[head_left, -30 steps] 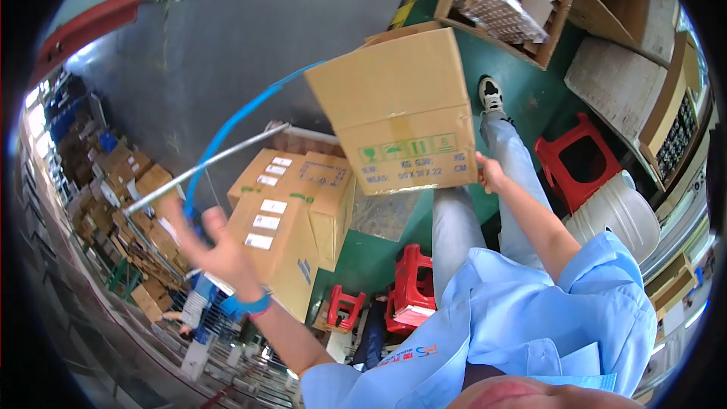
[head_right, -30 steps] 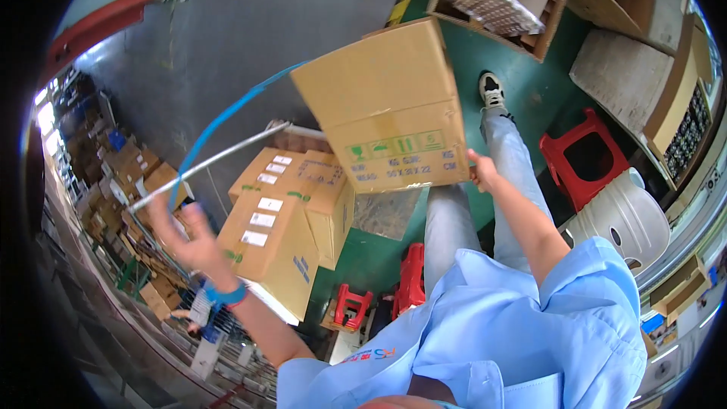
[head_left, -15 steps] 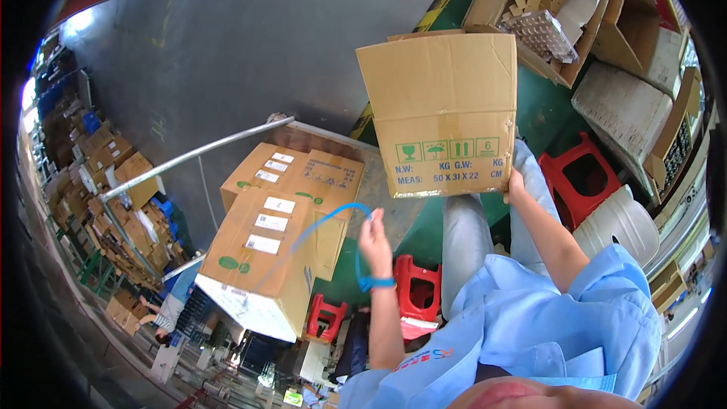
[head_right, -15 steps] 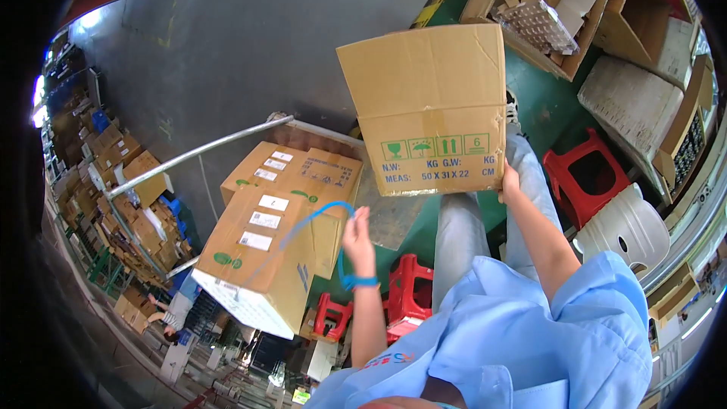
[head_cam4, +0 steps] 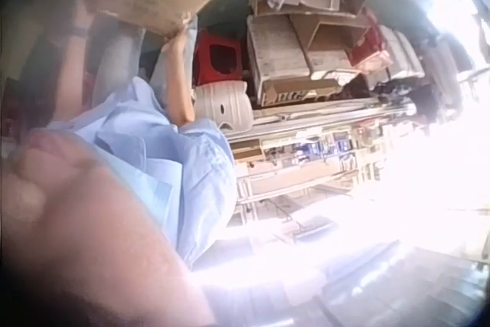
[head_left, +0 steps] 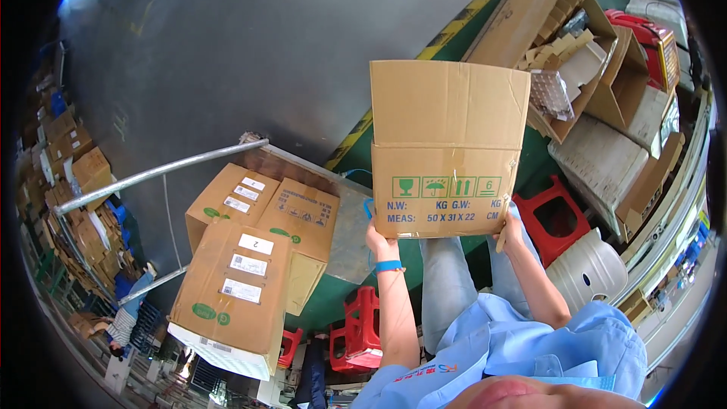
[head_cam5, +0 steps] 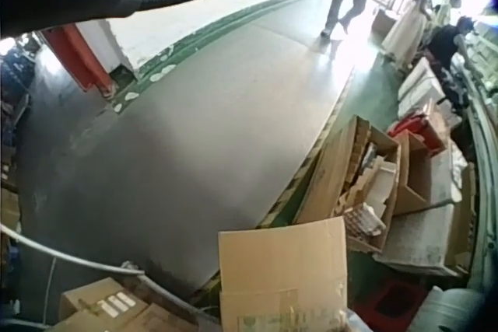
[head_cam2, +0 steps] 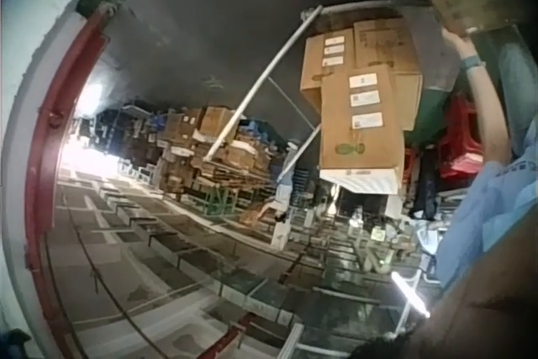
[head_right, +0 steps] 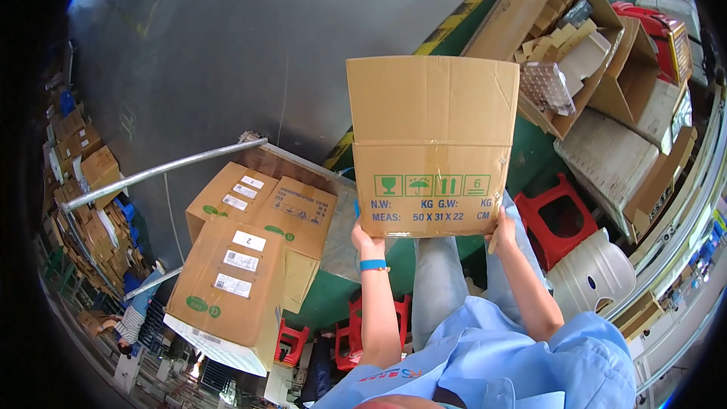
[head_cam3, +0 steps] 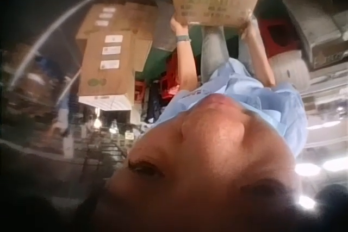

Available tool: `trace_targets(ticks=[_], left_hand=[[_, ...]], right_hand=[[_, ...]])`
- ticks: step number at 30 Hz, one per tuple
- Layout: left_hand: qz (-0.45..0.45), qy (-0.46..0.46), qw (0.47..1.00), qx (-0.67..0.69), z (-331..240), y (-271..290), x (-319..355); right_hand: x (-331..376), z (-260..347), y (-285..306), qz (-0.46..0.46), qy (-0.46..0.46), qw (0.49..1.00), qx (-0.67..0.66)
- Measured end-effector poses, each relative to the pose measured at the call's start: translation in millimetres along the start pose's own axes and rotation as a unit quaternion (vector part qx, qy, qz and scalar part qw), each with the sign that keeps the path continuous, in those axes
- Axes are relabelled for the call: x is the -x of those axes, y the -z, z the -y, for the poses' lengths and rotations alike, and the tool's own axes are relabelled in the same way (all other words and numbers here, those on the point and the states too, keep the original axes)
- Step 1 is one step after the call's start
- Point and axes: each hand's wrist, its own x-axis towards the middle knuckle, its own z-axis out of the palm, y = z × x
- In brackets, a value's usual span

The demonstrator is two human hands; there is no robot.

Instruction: The person assembles cardboard boxes by hand, then moves foam inserts, silver bags, and components from other boxes into the newly assembled boxes, organizing them within the boxes.

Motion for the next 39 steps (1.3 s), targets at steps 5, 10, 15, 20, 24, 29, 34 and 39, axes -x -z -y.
trace_targets(ticks=[5,10,15,20,24,29,34,39], left_hand=[[0.018,-0.088,0.995,-0.041,-52,-89,58],[0.058,-0.289,0.926,-0.238,-108,-184,80],[0.061,-0.452,0.683,-0.571,-178,-290,51],[0.070,-0.501,0.796,-0.333,-194,-403,11],[0.147,-0.518,0.789,-0.296,-236,-454,9],[0.179,-0.584,0.751,-0.250,-221,-482,59],[0.240,-0.569,0.717,-0.324,-291,-450,71],[0.365,-0.437,0.733,-0.373,-299,-415,114]], right_hand=[[62,92,-25,-0.002,0.112,0.994,0.002],[110,199,-58,0.066,0.282,0.957,0.034],[122,333,-99,-0.029,0.417,0.902,0.108],[94,442,-132,-0.040,0.508,0.842,0.174],[93,445,-116,0.087,0.514,0.840,0.152],[40,355,-8,-0.013,0.435,0.829,0.351],[68,226,55,-0.103,0.243,0.833,0.486],[141,117,9,0.032,0.027,0.891,0.452]])
